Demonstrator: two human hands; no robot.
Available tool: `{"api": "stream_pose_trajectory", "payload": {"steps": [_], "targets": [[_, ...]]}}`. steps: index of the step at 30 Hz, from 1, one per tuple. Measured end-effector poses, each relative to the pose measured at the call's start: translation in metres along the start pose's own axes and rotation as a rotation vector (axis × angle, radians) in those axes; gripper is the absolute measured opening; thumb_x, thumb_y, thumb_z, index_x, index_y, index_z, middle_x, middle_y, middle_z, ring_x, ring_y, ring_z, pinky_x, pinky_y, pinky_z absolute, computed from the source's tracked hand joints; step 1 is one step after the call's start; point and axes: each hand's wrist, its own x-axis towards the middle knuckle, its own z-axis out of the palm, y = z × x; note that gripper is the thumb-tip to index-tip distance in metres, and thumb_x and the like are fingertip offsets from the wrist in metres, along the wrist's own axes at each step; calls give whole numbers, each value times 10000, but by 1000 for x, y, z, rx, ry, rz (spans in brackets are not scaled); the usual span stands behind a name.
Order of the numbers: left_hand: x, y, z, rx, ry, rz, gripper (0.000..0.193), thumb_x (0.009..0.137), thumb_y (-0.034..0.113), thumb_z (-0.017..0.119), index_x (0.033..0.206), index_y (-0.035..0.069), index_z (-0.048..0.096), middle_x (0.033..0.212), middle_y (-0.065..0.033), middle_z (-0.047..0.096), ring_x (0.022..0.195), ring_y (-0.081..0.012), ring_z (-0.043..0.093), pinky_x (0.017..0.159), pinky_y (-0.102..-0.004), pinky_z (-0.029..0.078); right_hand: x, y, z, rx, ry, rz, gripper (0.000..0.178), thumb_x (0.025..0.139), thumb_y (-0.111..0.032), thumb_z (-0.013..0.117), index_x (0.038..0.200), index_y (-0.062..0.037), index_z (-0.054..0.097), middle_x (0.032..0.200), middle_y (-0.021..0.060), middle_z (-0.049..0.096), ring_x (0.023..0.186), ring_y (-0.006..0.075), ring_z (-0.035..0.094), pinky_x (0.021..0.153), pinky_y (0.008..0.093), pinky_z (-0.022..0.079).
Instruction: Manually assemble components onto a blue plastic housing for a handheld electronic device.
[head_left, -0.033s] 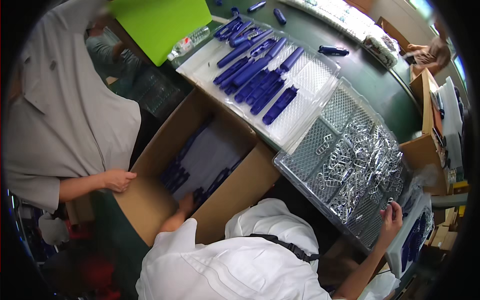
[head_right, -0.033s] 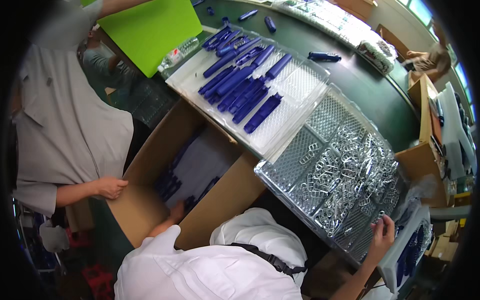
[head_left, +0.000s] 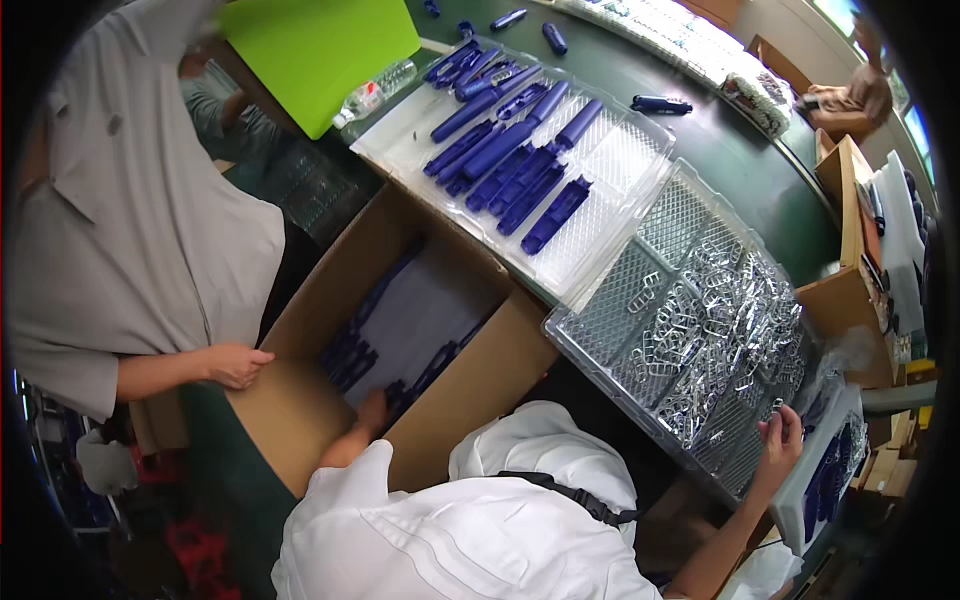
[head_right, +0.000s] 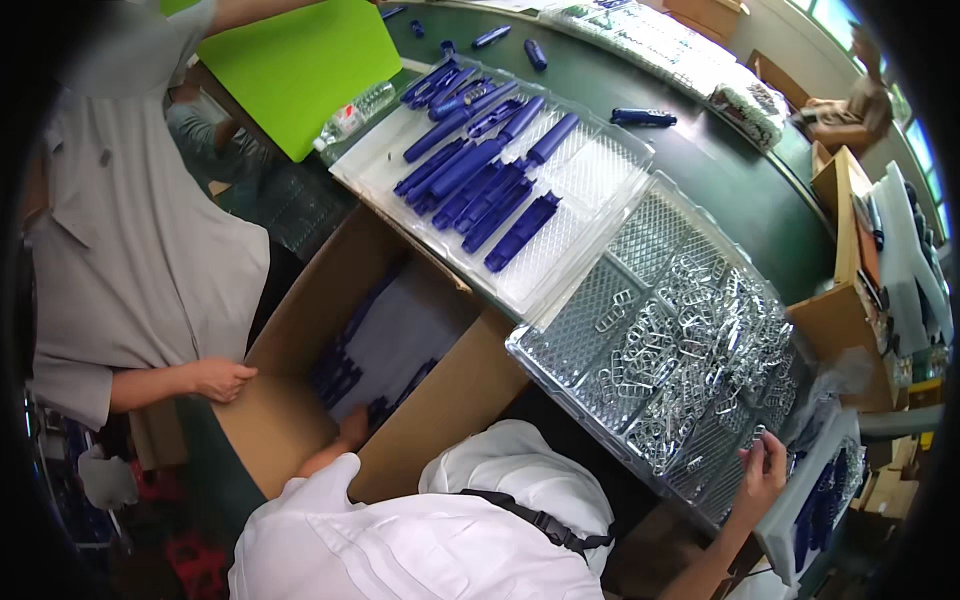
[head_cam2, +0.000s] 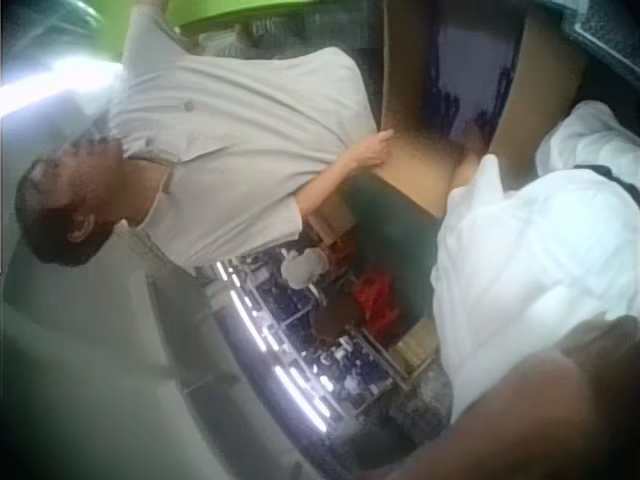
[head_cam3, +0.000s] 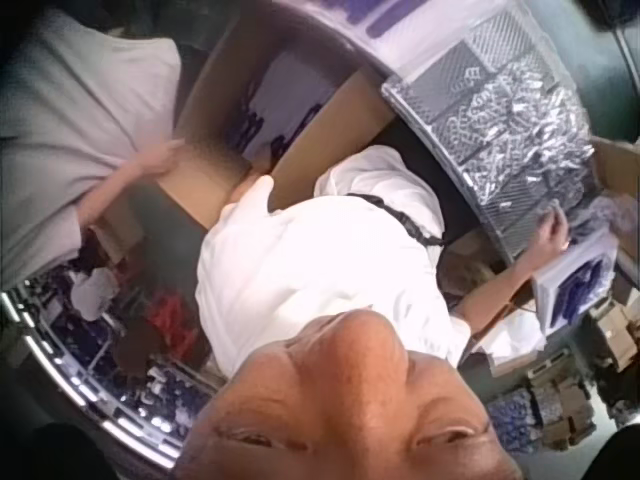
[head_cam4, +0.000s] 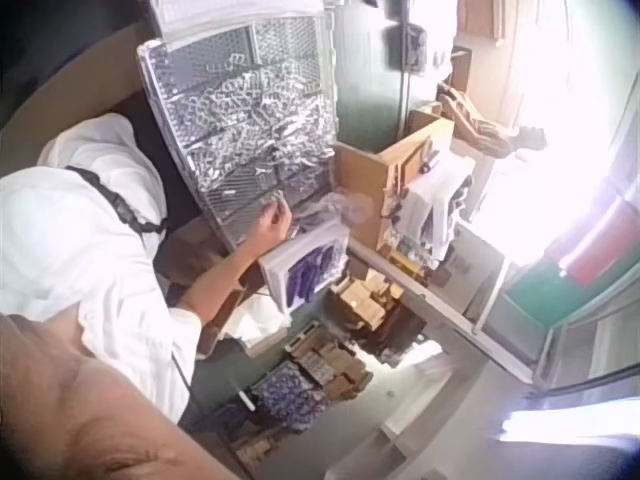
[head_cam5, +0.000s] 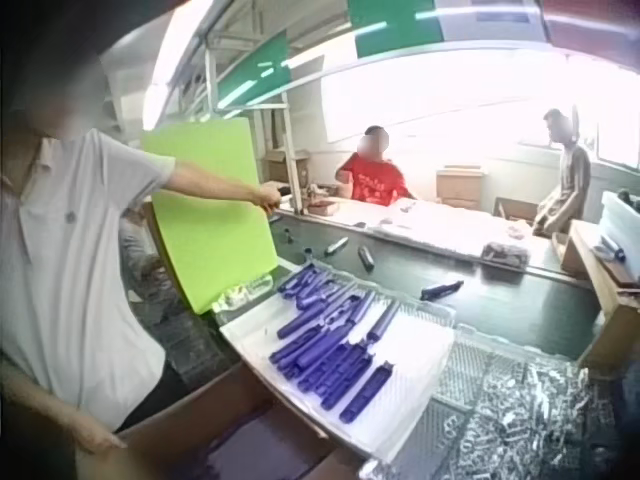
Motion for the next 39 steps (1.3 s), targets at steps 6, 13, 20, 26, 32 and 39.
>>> {"api": "stream_pose_trajectory", "payload": {"steps": [6,13,20,26,32,39], "targets": [[21,-3,-21,220,-55,8,797,773,448,877,1380,32,569,1362,-227,619,1256,-408,603,1013,-538,506,-19,12,2,42,-12,11,150,1030,-26,640,1169,-5,694,1055,15,657,874,72,637,770,240,602],[25,-6,-30,-86,-165,-121,617,761,452,884,1175,38,688,1222,-246,692,1174,-419,648,981,-488,517,-32,15,1,110,-8,53,142,1019,3,641,1152,5,691,1036,16,651,827,84,644,747,236,599],[24,9,-39,-122,-155,-156,533,826,428,828,1155,37,676,1173,-277,703,1151,-433,666,965,-497,509,-35,15,-2,174,-5,54,142,1022,10,632,1152,11,690,1046,5,643,857,81,635,780,228,586],[51,-4,-73,-488,230,-12,483,986,417,695,1308,61,644,1090,-150,758,954,-301,737,829,-407,584,-42,14,-10,102,1,12,173,1013,23,633,1174,11,695,1066,10,655,853,79,621,750,220,518],[3,142,-225,-1606,232,-163,315,1097,331,537,1300,116,644,933,-24,685,750,-130,642,622,-301,569,-40,-5,-6,216,61,60,178,990,17,666,1165,35,696,1009,20,656,841,70,602,745,208,482],[-40,299,-308,-2061,-454,259,501,1110,418,480,1435,39,525,1100,-76,615,798,-155,624,663,-360,627,-53,21,-21,214,1,32,214,971,45,666,1181,26,701,1026,4,641,862,59,586,753,200,469]]}}
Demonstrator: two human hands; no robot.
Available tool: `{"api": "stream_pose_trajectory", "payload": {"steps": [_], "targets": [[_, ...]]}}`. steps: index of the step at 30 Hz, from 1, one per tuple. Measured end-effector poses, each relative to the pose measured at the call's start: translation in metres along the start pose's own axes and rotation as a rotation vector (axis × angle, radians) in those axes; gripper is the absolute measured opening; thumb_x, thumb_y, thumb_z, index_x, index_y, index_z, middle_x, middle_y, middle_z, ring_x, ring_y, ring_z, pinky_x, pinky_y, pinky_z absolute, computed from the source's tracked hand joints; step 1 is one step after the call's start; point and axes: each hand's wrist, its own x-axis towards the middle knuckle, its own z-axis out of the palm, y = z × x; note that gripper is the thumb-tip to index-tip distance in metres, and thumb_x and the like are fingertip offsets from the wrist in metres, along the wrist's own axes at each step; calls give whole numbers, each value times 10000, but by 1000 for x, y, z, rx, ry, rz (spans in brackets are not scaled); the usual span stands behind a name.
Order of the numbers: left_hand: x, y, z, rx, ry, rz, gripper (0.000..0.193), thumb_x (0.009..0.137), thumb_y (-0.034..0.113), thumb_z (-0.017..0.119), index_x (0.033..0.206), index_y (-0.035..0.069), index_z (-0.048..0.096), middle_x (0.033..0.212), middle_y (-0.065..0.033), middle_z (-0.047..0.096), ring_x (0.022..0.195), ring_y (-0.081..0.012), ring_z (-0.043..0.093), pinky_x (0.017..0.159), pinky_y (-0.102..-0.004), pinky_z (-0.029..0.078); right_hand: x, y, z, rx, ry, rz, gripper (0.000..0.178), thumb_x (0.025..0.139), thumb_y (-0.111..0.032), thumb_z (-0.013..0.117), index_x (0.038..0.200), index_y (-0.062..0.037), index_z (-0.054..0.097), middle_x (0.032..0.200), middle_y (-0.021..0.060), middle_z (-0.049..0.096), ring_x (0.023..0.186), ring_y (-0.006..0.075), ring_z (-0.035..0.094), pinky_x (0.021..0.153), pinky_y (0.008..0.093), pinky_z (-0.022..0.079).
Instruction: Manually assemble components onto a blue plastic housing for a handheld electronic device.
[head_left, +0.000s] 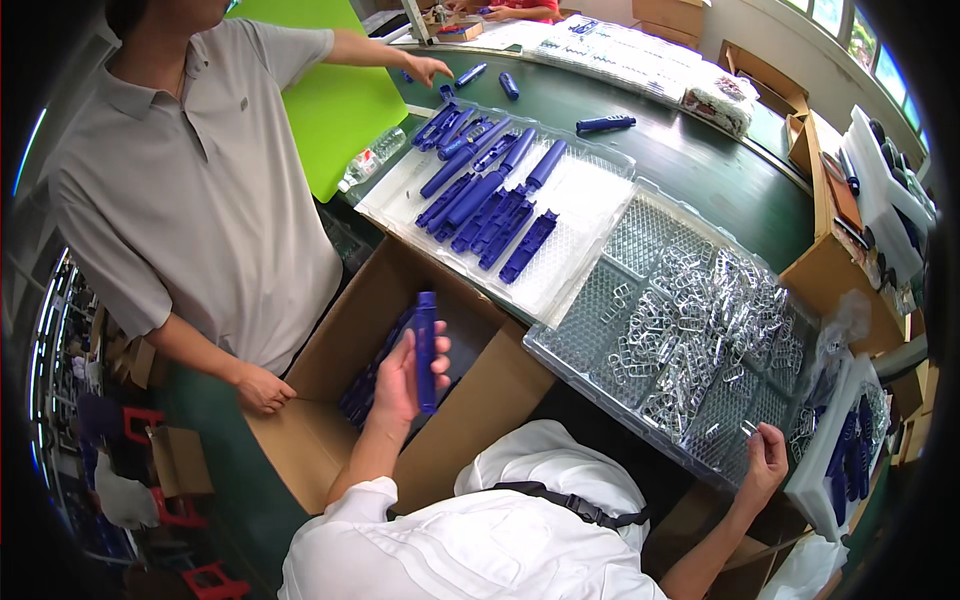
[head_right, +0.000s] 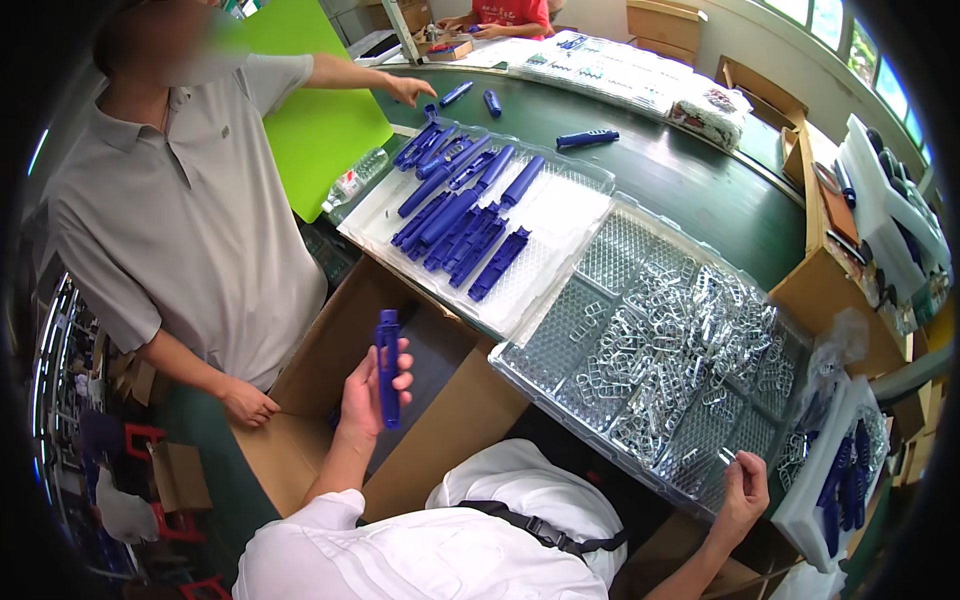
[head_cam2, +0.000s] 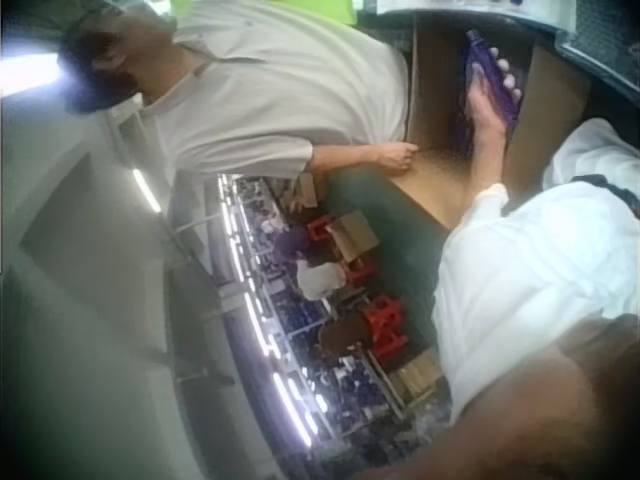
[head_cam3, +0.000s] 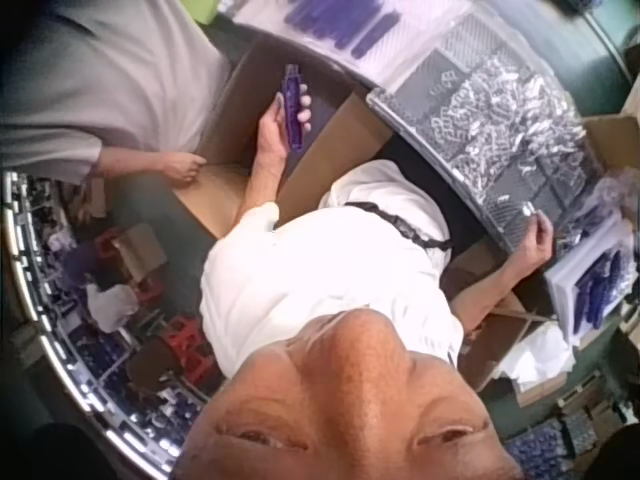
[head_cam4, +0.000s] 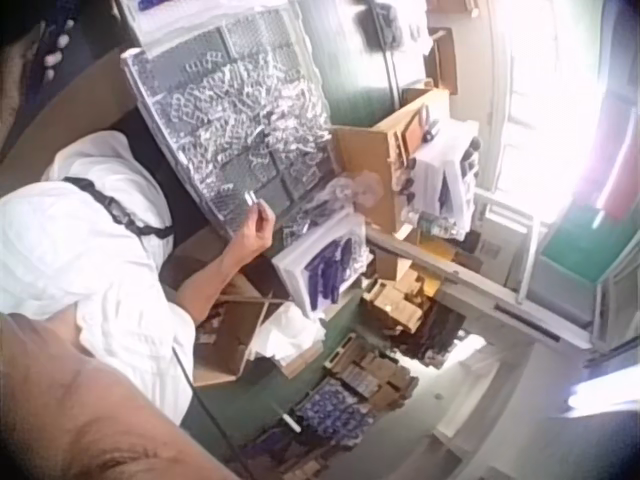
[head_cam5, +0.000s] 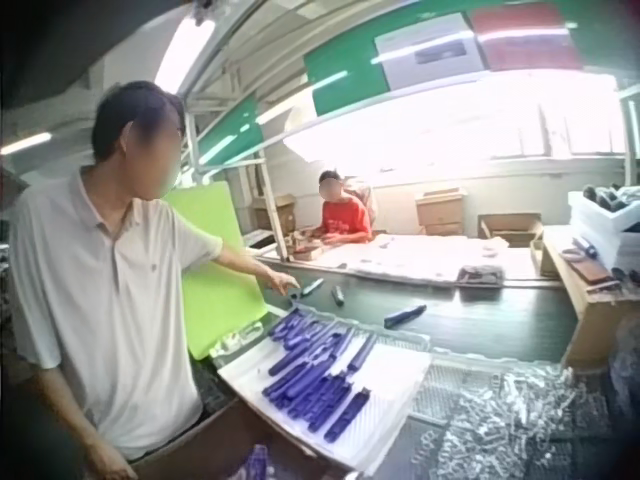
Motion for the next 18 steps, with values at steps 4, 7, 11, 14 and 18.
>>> {"api": "stream_pose_trajectory", "payload": {"steps": [4,7,11,14,18], "targets": [[13,-35,69,36,-347,-141,682,1051,438,611,1500,-46,440,1161,-109,581,857,-168,617,731,-358,632,-16,-3,-10,51,102,39,208,957,65,661,1159,32,700,1076,5,652,952,80,607,873,223,490],[24,-47,116,778,-570,78,683,964,203,768,1532,-13,456,1191,-99,659,947,-150,667,811,-312,607,-35,-18,-7,55,120,-108,217,916,107,660,1116,35,702,1104,38,680,1014,140,635,948,265,501],[28,-84,164,1367,-666,553,725,803,104,900,1448,51,572,1131,-113,737,897,-180,738,804,-318,601,-48,-82,21,-316,-134,-559,293,757,146,728,1005,-11,727,1076,133,700,983,271,671,863,347,556],[32,-107,179,1364,-757,617,633,792,151,907,1350,58,623,1091,-123,745,881,-221,753,769,-344,610,-54,-126,51,-578,-171,-859,194,751,79,766,910,-22,717,1188,161,723,1060,338,688,868,421,584],[30,-124,194,1437,-951,611,554,811,222,888,1289,74,650,1078,-151,754,888,-257,768,751,-359,609,-60,-133,67,-856,-253,-1010,147,853,-48,748,997,-60,721,1369,166,681,1285,402,626,1030,531,529]]}}
